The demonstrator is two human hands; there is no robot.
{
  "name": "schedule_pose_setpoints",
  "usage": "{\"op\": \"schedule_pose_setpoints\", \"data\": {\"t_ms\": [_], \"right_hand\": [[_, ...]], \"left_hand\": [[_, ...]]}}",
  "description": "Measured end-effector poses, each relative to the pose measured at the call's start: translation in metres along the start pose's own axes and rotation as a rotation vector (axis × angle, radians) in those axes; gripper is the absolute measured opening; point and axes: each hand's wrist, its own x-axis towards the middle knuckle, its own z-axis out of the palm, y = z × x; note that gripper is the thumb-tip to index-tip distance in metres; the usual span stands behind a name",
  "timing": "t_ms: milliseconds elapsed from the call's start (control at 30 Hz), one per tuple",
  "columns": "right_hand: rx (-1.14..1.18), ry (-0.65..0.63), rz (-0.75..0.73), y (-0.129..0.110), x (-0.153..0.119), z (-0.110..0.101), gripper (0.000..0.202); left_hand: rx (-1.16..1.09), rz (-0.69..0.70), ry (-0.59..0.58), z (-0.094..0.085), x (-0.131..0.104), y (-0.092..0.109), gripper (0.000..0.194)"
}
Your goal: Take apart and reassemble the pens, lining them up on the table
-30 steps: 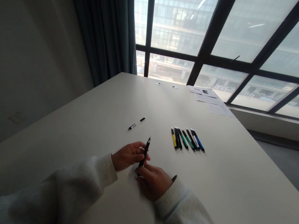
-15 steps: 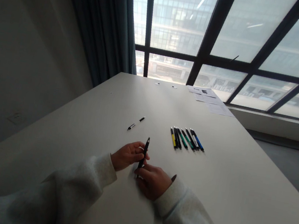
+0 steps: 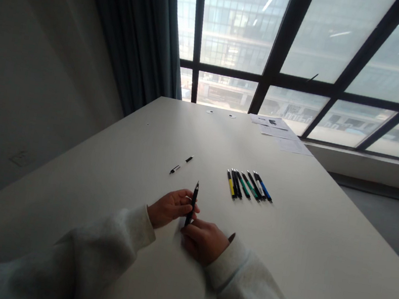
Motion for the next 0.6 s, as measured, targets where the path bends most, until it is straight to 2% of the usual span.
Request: {"op": "schedule_pose_setpoints", "data": {"t_ms": [600], "right_hand": [[0.030, -0.005, 0.021, -0.0034, 0.0008, -0.0035, 0.021]], "left_hand": [[-0.007, 0.000, 0.005, -0.0006, -0.0003, 0.0000, 0.041]]}}
